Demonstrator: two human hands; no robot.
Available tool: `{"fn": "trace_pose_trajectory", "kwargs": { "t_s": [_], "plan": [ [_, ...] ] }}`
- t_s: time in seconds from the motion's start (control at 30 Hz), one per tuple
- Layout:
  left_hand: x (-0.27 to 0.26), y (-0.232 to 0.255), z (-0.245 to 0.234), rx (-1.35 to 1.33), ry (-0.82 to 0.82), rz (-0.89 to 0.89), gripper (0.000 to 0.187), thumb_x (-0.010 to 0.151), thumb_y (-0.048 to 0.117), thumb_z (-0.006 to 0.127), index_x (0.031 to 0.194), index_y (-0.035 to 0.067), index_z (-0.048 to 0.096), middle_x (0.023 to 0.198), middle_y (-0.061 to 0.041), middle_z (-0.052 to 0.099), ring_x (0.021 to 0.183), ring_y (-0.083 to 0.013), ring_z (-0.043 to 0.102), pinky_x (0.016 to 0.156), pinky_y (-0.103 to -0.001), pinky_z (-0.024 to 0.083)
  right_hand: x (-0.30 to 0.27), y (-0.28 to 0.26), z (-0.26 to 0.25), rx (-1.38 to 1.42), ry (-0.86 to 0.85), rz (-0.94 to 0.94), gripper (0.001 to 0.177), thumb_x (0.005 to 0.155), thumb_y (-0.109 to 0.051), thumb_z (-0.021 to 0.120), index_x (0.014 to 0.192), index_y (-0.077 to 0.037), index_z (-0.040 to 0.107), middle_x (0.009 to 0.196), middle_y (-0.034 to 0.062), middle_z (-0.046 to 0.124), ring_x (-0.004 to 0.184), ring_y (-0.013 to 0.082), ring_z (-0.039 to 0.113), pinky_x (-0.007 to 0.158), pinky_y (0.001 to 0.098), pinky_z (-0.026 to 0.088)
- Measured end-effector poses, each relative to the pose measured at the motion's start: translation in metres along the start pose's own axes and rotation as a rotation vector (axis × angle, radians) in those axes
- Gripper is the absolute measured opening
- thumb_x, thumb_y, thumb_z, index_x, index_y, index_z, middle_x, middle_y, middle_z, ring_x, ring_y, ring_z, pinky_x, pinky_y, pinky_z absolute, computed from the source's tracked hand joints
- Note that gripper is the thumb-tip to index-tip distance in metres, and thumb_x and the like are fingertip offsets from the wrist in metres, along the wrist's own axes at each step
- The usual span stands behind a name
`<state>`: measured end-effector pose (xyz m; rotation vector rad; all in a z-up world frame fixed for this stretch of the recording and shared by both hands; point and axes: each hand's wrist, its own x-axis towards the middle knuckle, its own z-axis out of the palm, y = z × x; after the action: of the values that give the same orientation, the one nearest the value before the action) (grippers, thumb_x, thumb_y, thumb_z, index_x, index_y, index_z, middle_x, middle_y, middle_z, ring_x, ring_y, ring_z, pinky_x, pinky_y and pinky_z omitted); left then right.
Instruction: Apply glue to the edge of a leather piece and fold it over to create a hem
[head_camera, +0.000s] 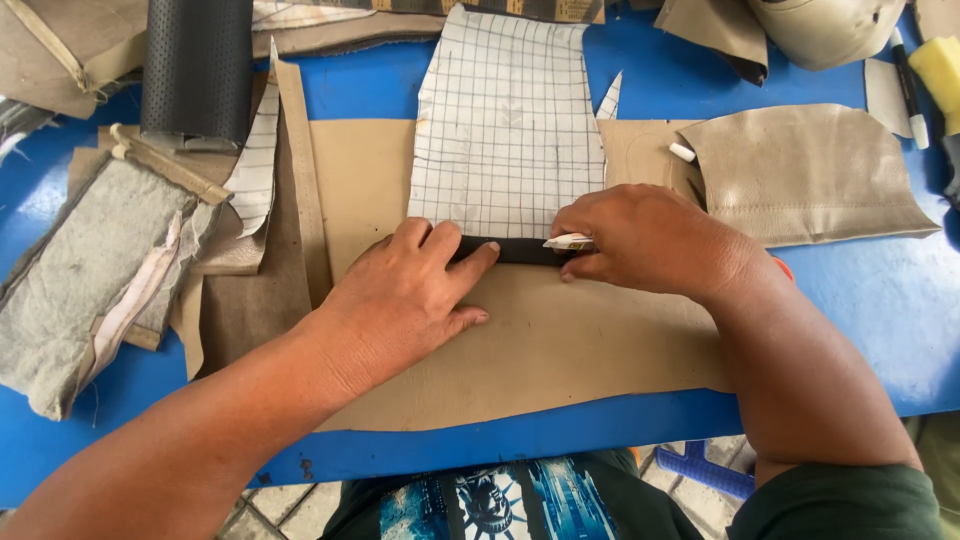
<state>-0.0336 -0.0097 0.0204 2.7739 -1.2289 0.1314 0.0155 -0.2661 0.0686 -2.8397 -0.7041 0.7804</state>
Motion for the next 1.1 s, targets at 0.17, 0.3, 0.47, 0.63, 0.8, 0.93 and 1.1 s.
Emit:
{"fn": "trace_pose_trajectory", "kwargs": {
  "t_s": [0.17,0.3,0.47,0.63,0.8,0.93,1.1],
  "plan": [
    [-0.001,0.015,0.003,0.009,-0.079,-0.021,0.068,0.086,0.062,0.071,0.131,0.011,0.068,0.1,-0.013,0.05,0.091,-0.031,0.057,0.073,-0.04,0.058,-0.006,-0.008,-0.007,-0.017,-0.07,0.026,0.007,0.087,-0.025,0.075,0.093,-0.02,0.076,0.091,0.0029,0.081,0.097,0.033,0.077,0.091,0.0502,0.059],
    [-0.011,0.035,0.023,0.271,-0.005,-0.096,0.11,0.079,0.1,0.045,0.144,0.013,0.058,0.107,-0.014,0.056,0.101,-0.0324,0.054,0.1,-0.047,0.046,-0.001,0.001,-0.004,-0.083,-0.283,0.056,0.034,0.085,-0.05,0.076,0.112,-0.03,0.072,0.099,-0.0042,0.076,0.097,0.02,0.069,0.079,0.0416,0.048],
    [-0.01,0.037,0.025,0.348,-0.009,-0.104,0.114,0.074,0.105,0.045,0.143,0.016,0.057,0.11,-0.013,0.056,0.097,-0.0285,0.053,0.088,-0.042,0.049,-0.004,0.0,-0.003,0.4,0.214,-0.247,0.03,0.095,-0.038,0.063,0.097,-0.011,0.076,0.092,0.0015,0.075,0.079,0.0135,0.069,0.066,0.0294,0.053],
    [-0.008,0.036,0.03,0.337,-0.012,-0.124,0.119,0.072,0.106,0.045,0.145,0.014,0.056,0.114,-0.016,0.057,0.101,-0.0317,0.052,0.088,-0.043,0.049,0.007,-0.006,0.001,0.189,0.134,0.027,0.035,0.094,-0.05,0.062,0.098,-0.019,0.078,0.093,-0.0064,0.077,0.088,0.015,0.071,0.075,0.0359,0.05],
    [-0.013,0.046,0.042,0.361,-0.042,-0.141,0.118,0.076,0.104,0.039,0.149,0.012,0.049,0.128,-0.024,0.058,0.121,-0.0423,0.055,0.096,-0.047,0.049,0.024,-0.029,0.021,0.678,0.482,-0.372,0.019,0.092,-0.003,0.078,0.109,-0.007,0.071,0.107,0.0079,0.067,0.1,0.0173,0.067,0.095,0.0278,0.055],
    [-0.01,0.045,0.043,0.356,-0.041,-0.134,0.121,0.074,0.107,0.038,0.149,0.012,0.05,0.128,-0.025,0.057,0.119,-0.0431,0.054,0.097,-0.046,0.048,0.047,-0.056,0.027,0.666,0.484,-0.323,0.017,0.092,-0.013,0.078,0.108,-0.009,0.073,0.106,0.0066,0.072,0.1,0.0181,0.07,0.091,0.0303,0.054],
    [-0.008,0.044,0.04,0.381,-0.014,-0.156,0.127,0.07,0.108,0.044,0.144,0.004,0.054,0.133,-0.022,0.053,0.118,-0.0414,0.056,0.097,-0.043,0.05,0.064,-0.063,0.036,0.617,0.466,-0.382,0.012,0.092,-0.012,0.077,0.103,-0.011,0.073,0.101,0.0035,0.073,0.097,0.0167,0.07,0.091,0.0299,0.054]
  ]
}}
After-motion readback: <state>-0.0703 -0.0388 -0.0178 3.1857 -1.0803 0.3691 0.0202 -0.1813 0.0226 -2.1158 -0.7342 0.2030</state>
